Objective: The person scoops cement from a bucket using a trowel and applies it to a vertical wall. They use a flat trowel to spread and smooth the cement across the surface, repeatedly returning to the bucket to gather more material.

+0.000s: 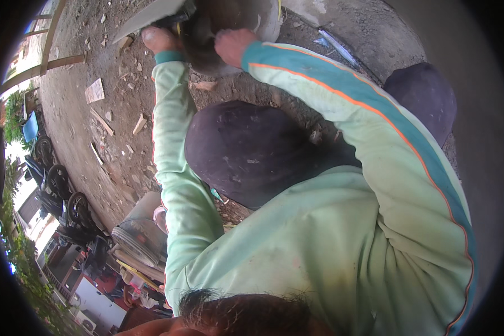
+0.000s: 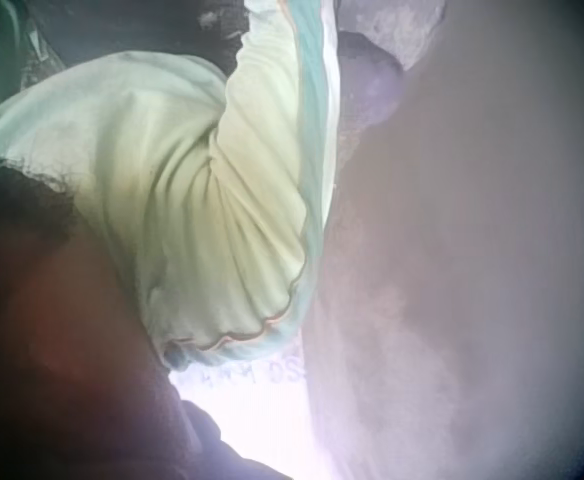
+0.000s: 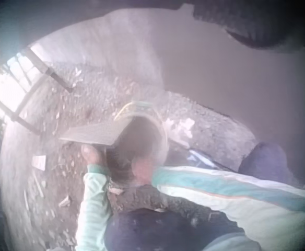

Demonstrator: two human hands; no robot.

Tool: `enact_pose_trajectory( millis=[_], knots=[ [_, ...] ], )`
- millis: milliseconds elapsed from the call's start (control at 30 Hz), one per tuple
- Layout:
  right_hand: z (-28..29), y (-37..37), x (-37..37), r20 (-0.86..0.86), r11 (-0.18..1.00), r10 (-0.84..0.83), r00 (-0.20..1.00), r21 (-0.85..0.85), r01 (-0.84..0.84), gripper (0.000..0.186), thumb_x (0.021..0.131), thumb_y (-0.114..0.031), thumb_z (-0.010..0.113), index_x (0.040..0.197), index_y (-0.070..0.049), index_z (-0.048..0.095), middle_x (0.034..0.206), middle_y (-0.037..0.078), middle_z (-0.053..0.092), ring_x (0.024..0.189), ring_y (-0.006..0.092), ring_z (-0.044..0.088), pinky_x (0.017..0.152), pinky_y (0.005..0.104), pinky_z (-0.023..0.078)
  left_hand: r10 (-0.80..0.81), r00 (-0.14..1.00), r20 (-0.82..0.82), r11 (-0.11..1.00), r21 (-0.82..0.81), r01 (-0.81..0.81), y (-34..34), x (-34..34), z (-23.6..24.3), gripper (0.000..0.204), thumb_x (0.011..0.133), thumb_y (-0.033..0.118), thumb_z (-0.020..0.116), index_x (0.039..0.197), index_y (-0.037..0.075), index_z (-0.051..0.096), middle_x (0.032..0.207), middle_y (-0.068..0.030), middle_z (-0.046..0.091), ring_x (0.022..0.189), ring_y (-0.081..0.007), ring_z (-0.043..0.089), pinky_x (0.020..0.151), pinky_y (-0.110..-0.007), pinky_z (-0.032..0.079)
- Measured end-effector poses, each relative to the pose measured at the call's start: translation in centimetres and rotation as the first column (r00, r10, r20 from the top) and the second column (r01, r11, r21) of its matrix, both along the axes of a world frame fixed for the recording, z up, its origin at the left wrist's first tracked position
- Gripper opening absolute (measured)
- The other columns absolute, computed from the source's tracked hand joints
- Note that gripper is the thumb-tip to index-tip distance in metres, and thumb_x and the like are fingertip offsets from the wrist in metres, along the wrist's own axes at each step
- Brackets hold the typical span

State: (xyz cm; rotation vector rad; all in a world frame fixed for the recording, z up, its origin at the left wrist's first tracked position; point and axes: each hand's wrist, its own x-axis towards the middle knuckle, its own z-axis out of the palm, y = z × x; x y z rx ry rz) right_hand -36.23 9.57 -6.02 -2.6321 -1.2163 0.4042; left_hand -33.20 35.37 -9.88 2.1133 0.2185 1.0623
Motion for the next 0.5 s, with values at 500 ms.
enact_pose_trajectory(
  millis=[500],
  knots=[
    [-4.9, -3.2, 8.2, 0.151, 0.825, -0.282, 0.947, -0.465, 0.320, 0.025, 0.086, -0.015, 0.062, 0.105, -0.004, 0.074, 0.110, 0.016, 0.074, 0.101, 0.0329, 0.072, 0.077, 0.0445, 0.060, -0.069, 0.972, 0.224, 0.328, -0.915, 0.234, -16.7, 4.2, 5.5, 0.038, 0.096, 0.022, 0.047, 0.114, -0.009, 0.061, 0.109, -0.0180, 0.065, 0.096, -0.0280, 0.067, 0.082, -0.036, 0.056]
  ],
)
